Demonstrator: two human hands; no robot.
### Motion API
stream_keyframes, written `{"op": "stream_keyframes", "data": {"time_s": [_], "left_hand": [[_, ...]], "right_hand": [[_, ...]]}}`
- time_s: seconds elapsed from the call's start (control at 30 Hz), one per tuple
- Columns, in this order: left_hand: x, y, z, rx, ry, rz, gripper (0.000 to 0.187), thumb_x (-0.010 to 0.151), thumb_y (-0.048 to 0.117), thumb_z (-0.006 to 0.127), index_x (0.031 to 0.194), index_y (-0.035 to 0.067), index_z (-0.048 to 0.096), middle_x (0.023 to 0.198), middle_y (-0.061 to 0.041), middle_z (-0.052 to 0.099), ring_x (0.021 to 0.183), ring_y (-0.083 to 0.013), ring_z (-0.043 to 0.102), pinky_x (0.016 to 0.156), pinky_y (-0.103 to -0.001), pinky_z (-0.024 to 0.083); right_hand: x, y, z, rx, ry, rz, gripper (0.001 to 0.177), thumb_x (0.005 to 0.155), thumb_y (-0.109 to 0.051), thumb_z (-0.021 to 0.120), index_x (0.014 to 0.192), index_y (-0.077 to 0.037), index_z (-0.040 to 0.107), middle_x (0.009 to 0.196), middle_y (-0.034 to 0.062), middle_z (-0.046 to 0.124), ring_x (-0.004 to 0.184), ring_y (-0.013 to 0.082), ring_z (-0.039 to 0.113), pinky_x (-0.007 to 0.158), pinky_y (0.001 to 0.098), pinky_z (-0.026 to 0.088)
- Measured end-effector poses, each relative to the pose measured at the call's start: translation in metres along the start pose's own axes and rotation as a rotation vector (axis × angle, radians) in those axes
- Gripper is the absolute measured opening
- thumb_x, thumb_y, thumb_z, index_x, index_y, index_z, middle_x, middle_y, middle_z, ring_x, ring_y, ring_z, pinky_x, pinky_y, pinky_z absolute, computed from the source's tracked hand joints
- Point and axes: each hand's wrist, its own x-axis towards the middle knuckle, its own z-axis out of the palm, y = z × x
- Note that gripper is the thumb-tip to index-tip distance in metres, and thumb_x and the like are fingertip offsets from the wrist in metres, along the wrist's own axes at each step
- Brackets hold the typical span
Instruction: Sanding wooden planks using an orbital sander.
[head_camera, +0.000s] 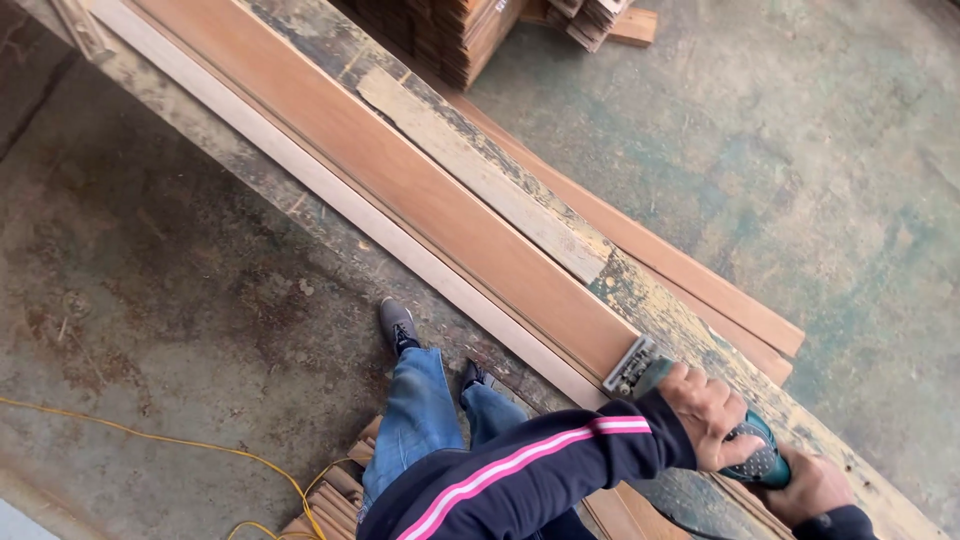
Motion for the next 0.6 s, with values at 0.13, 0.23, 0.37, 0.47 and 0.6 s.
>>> {"op": "stream_keyframes", "data": {"time_s": [0.13, 0.23, 0.37, 0.47, 0.6], "left_hand": [[0.010, -0.030, -0.030, 0.005, -0.002, -0.010, 0.046, 0.083, 0.054, 0.069, 0.079, 0.009, 0.065, 0.077, -0.013, 0.064, 0.070, -0.0290, 0.062, 0.071, -0.040, 0.041], [0.024, -0.058, -0.076, 0.005, 0.026, -0.016, 0.043, 0.083, 0.052, 0.070, 0.081, 0.009, 0.067, 0.077, -0.013, 0.065, 0.070, -0.0293, 0.063, 0.071, -0.041, 0.042], [0.039, -0.104, -0.144, 0.056, 0.093, -0.033, 0.038, 0.082, 0.048, 0.070, 0.083, 0.010, 0.068, 0.081, -0.012, 0.066, 0.072, -0.0296, 0.063, 0.073, -0.042, 0.045], [0.046, -0.141, -0.189, 0.117, 0.112, -0.078, 0.038, 0.084, 0.047, 0.069, 0.085, 0.010, 0.069, 0.083, -0.012, 0.068, 0.077, -0.0302, 0.064, 0.077, -0.044, 0.046], [0.063, -0.164, -0.265, 0.231, 0.140, -0.289, 0.046, 0.087, 0.052, 0.068, 0.079, 0.007, 0.072, 0.083, -0.016, 0.069, 0.085, -0.0346, 0.064, 0.090, -0.052, 0.043]], "right_hand": [[0.035, -0.029, -0.005, 0.039, -0.009, 0.023, 0.054, 0.057, -0.042, 0.091, 0.107, -0.025, 0.077, 0.089, 0.0169, 0.080, 0.092, 0.0369, 0.078, 0.085, 0.0469, 0.062], [0.056, -0.086, -0.028, 0.005, -0.034, 0.018, 0.059, 0.058, -0.042, 0.090, 0.113, -0.028, 0.076, 0.092, 0.0167, 0.080, 0.095, 0.0363, 0.077, 0.087, 0.0469, 0.061], [0.063, -0.196, -0.083, -0.020, 0.016, -0.082, 0.052, 0.063, -0.048, 0.088, 0.107, -0.024, 0.075, 0.091, 0.0154, 0.079, 0.093, 0.0358, 0.077, 0.086, 0.0459, 0.061], [0.071, -0.272, -0.119, 0.025, 0.020, -0.167, 0.049, 0.065, -0.049, 0.086, 0.103, -0.021, 0.075, 0.088, 0.0148, 0.079, 0.090, 0.0358, 0.077, 0.083, 0.0459, 0.061], [0.088, -0.364, -0.144, 0.027, 0.020, -0.261, 0.048, 0.066, -0.047, 0.086, 0.103, -0.020, 0.073, 0.088, 0.0141, 0.078, 0.090, 0.0352, 0.076, 0.082, 0.0456, 0.059]]}}
